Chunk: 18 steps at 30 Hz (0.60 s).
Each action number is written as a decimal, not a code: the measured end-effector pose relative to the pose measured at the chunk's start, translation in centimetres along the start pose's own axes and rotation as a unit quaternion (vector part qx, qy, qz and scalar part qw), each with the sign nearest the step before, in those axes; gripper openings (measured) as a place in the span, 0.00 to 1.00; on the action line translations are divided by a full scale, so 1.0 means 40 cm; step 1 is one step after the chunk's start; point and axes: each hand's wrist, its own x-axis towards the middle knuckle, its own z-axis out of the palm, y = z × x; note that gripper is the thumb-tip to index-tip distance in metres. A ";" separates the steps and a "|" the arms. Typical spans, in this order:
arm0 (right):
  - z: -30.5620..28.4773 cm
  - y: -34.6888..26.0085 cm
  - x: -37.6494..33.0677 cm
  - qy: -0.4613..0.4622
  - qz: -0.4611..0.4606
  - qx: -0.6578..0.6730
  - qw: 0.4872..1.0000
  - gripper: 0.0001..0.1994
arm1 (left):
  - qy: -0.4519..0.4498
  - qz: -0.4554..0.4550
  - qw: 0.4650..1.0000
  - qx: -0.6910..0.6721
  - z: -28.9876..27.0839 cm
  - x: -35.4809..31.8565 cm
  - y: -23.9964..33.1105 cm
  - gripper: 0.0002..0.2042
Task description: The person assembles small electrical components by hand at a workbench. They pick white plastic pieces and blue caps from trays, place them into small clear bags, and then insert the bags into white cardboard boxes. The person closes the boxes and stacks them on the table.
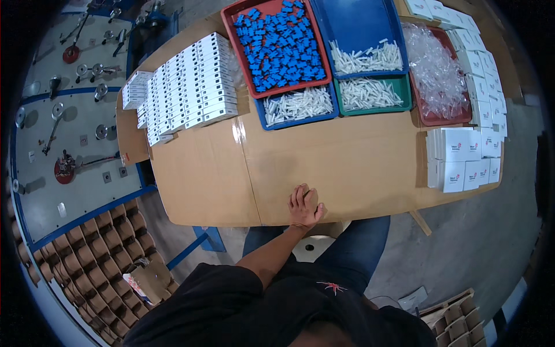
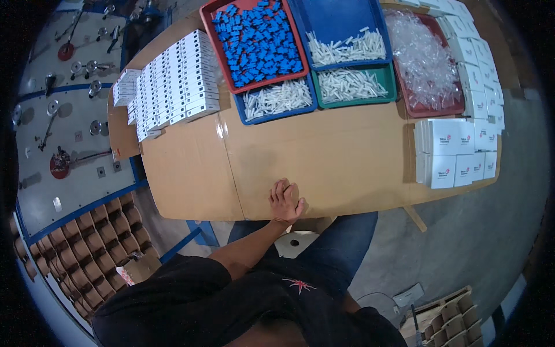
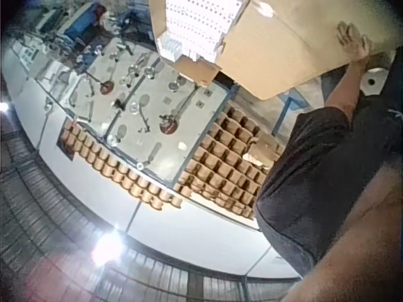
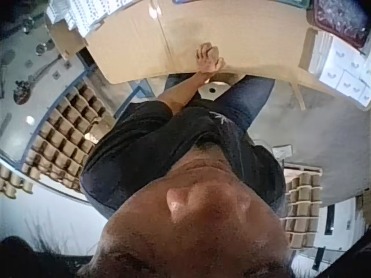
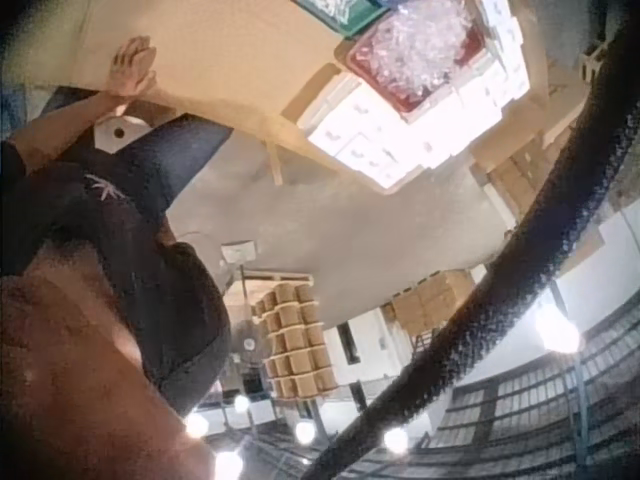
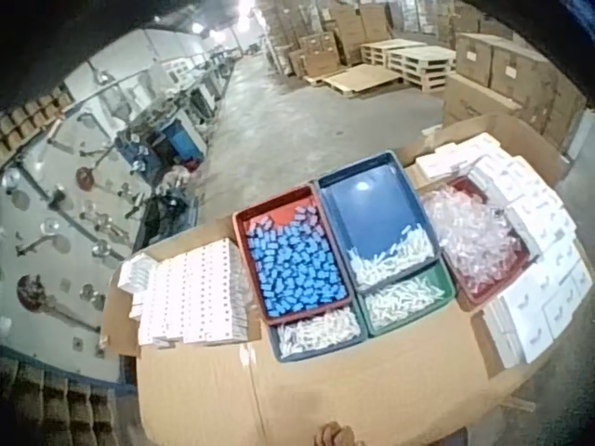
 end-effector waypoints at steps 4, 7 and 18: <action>0.039 0.008 -0.009 -0.019 0.001 0.005 1.000 0.15 | 0.003 0.004 1.000 0.006 0.012 0.000 -0.002 0.31; 0.062 0.016 -0.008 -0.033 -0.002 0.002 0.999 0.15 | 0.001 0.007 1.000 0.009 0.002 -0.002 -0.004 0.31; 0.111 0.084 -0.008 -0.053 -0.008 -0.013 0.998 0.15 | -0.011 0.004 1.000 0.005 -0.003 -0.001 -0.003 0.30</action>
